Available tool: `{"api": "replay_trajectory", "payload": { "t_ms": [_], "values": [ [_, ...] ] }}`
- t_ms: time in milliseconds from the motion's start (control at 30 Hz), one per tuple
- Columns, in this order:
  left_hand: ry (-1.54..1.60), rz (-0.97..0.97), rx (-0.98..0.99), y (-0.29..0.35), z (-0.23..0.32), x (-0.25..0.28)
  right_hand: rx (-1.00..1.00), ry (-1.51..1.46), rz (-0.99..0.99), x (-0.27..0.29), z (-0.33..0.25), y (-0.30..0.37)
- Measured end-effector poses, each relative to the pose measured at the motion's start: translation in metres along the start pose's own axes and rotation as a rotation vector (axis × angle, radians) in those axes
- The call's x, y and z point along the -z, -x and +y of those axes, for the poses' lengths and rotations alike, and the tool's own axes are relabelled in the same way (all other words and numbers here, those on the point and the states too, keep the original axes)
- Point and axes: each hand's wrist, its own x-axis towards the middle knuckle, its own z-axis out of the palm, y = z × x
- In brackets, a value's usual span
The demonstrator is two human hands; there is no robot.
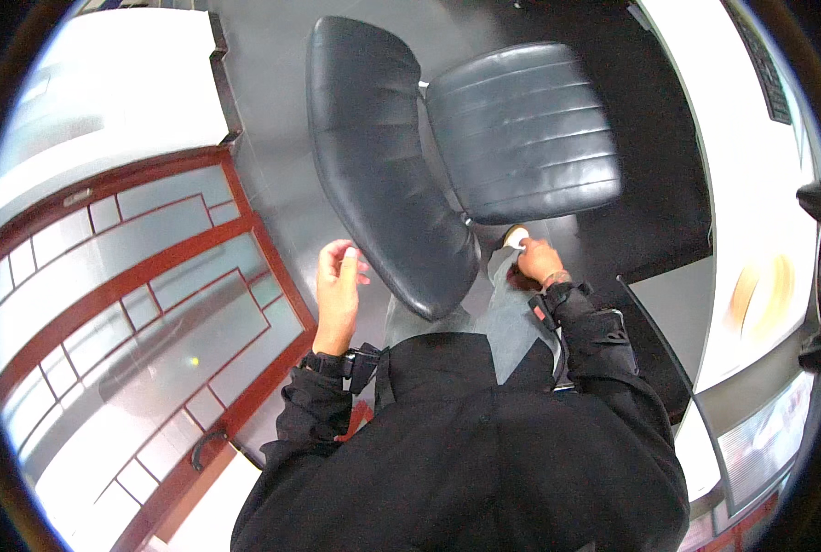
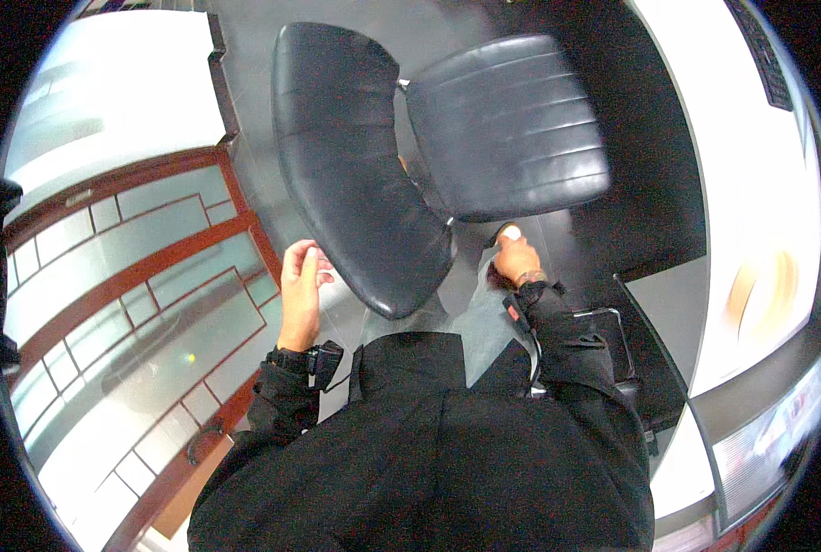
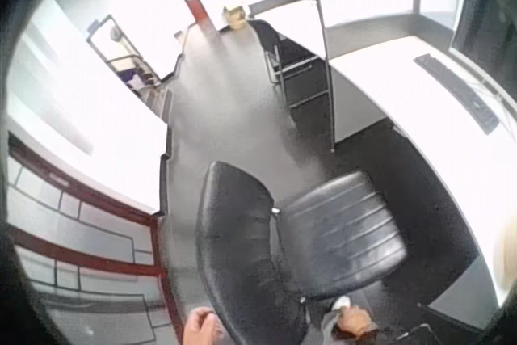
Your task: The person wipes a computer monitor, desk surface, and office chair using a cloth repeatedly dipped in a bowl of water. They clean the monitor screen, the desk around the keyboard, and the chair armrests and seat, then place the bowl on the desk.
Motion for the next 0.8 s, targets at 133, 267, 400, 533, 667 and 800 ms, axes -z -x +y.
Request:
{"api": "replay_trajectory", "payload": {
  "t_ms": [133, 267, 400, 533, 667, 800],
  "values": [
    [0.016, 0.013, 0.064, 0.045, -0.011, -0.001, 0.281, -0.355, 0.161, 0.046, -0.027, 0.012],
    [0.059, 0.006, 0.132, 0.072, -0.011, -0.004, 0.913, -0.726, 0.227, 0.071, -0.103, 0.04],
    [0.101, 0.028, 0.181, 0.082, -0.016, 0.007, 1.034, -0.556, 0.256, 0.051, -0.147, 0.051],
    [0.122, 0.07, 0.253, 0.082, -0.029, 0.026, 0.712, -0.465, 0.297, 0.016, -0.108, 0.006],
    [0.113, 0.062, 0.306, 0.071, -0.044, 0.041, 0.462, -0.122, -0.283, -0.017, -0.022, -0.004],
    [0.132, 0.0, 0.31, 0.058, -0.048, 0.051, 0.124, -0.248, -0.177, -0.02, 0.018, 0.032]
  ]
}}
